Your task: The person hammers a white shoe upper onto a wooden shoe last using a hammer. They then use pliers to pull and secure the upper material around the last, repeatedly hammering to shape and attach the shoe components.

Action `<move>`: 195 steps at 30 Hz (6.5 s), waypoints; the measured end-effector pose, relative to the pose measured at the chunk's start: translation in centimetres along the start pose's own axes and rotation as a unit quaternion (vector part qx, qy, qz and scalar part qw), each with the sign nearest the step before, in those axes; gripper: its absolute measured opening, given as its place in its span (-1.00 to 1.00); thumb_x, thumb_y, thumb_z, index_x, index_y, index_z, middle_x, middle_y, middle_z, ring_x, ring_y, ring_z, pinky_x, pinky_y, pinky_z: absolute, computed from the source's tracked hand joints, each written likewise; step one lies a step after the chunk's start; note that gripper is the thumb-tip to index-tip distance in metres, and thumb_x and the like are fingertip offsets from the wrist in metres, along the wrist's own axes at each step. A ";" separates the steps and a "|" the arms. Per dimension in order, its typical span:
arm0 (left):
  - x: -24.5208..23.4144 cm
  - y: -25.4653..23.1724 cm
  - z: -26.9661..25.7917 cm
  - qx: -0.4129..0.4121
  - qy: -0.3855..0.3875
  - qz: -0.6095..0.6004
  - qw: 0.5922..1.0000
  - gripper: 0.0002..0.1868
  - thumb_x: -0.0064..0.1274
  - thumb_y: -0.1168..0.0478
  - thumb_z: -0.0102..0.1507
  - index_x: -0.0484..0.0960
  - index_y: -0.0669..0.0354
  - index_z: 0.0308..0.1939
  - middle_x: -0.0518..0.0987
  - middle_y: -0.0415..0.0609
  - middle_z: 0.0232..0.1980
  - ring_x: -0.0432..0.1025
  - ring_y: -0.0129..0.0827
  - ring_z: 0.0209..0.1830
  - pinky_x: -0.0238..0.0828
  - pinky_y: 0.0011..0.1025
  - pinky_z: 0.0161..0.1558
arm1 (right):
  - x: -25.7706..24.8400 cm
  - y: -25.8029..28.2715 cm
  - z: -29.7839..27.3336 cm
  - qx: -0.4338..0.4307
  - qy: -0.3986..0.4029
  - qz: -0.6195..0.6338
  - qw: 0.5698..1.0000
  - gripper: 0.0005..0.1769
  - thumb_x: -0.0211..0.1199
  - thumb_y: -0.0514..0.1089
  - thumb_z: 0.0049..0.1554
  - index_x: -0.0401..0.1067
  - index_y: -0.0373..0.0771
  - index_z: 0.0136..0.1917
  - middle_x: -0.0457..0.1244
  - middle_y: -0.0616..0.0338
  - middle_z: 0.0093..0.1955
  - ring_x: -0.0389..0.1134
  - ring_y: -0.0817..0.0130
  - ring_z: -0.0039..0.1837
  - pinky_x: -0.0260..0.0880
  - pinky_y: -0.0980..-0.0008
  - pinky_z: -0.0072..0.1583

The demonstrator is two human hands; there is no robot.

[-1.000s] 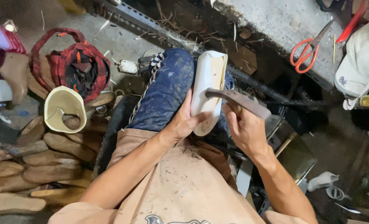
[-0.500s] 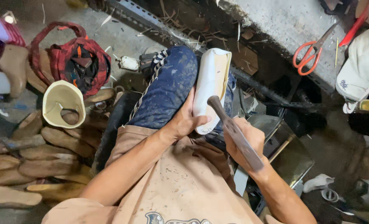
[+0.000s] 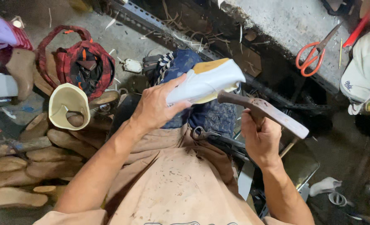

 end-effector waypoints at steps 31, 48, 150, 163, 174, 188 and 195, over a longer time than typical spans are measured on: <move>1.1 -0.4 0.1 0.124 0.000 0.013 0.992 -0.36 0.20 -0.05 0.26 0.49 0.02 0.39 0.62 0.11 0.24 0.57 0.05 0.01 0.49 -0.13 -0.07 | -1.9 1.2 4.4 -0.196 0.031 -0.347 0.917 -0.77 0.25 -0.10 0.27 0.43 -0.31 -0.13 0.17 -0.06 -0.41 0.31 -0.11 -0.36 0.29 0.19 -0.31; 2.0 -1.1 -2.0 0.211 -0.040 0.131 0.968 -0.45 0.17 0.05 0.30 0.53 -0.04 0.38 0.55 0.02 0.36 0.53 -0.11 0.08 0.39 -0.25 -0.11 | -3.4 -2.0 0.7 -0.022 -0.052 -0.145 0.988 -0.59 0.13 -0.17 0.35 0.29 -0.18 -0.36 0.08 0.15 -0.55 0.12 0.22 -0.48 0.11 0.39 -0.31; 1.3 -1.3 -2.9 0.271 -0.119 0.188 0.936 -0.49 0.10 -0.05 0.32 0.58 0.21 0.22 0.56 0.08 0.25 0.44 0.04 0.31 0.35 -0.05 0.36 | 3.6 1.4 2.0 -0.290 0.069 -0.161 0.941 -0.51 0.29 0.07 0.16 0.52 -0.19 0.28 0.39 0.06 0.22 0.42 -0.02 0.23 0.41 0.03 0.22; 2.1 -3.4 -4.0 0.271 -0.057 0.287 0.917 -0.47 0.07 0.12 0.29 0.50 0.18 0.33 0.47 0.08 0.31 0.33 0.01 0.33 0.25 -0.01 0.40 | 4.4 1.7 3.8 -0.223 0.160 -0.153 0.949 -0.72 0.46 -0.09 0.02 0.46 -0.12 -0.03 0.23 0.16 0.01 0.32 -0.05 0.16 0.39 0.10 0.01; 2.6 -5.0 -1.9 0.124 -0.050 0.042 0.990 -0.82 0.20 0.14 0.26 0.56 0.12 -0.26 0.49 0.01 0.19 0.33 0.11 0.38 0.14 0.01 0.38 | 4.0 1.4 4.6 -0.185 0.196 -0.002 0.963 -0.82 0.39 -0.14 0.13 0.49 -0.21 -0.03 0.19 -0.21 0.41 0.21 -0.33 0.45 0.30 -0.16 0.34; 4.3 -4.9 -1.8 0.146 -0.199 0.094 0.964 -0.80 0.23 0.13 0.28 0.58 0.09 -0.37 0.67 -0.06 0.05 0.55 -0.05 0.06 0.42 -0.19 0.03 | 5.4 0.3 4.0 -0.060 0.129 0.085 0.986 -0.86 0.46 -0.24 0.09 0.52 -0.28 -0.12 0.37 -0.16 0.22 0.45 -0.01 0.22 0.42 0.09 0.19; 1.1 -6.2 -2.6 -0.096 -0.043 0.046 0.993 -0.09 0.27 -0.14 0.12 0.30 0.23 0.40 0.20 0.19 0.52 0.50 -0.16 0.04 0.41 -0.19 0.19 | 5.7 1.0 2.9 -0.074 0.171 0.115 0.976 -0.81 0.25 -0.04 0.22 0.40 -0.19 -0.08 0.30 -0.14 0.21 0.35 0.08 0.32 0.31 0.18 0.33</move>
Point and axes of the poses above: each hand's wrist, its own z-axis towards the middle knuckle, its own x-axis out of the palm, y = z × x, the point moved 1 cm from there along z, towards the middle knuckle
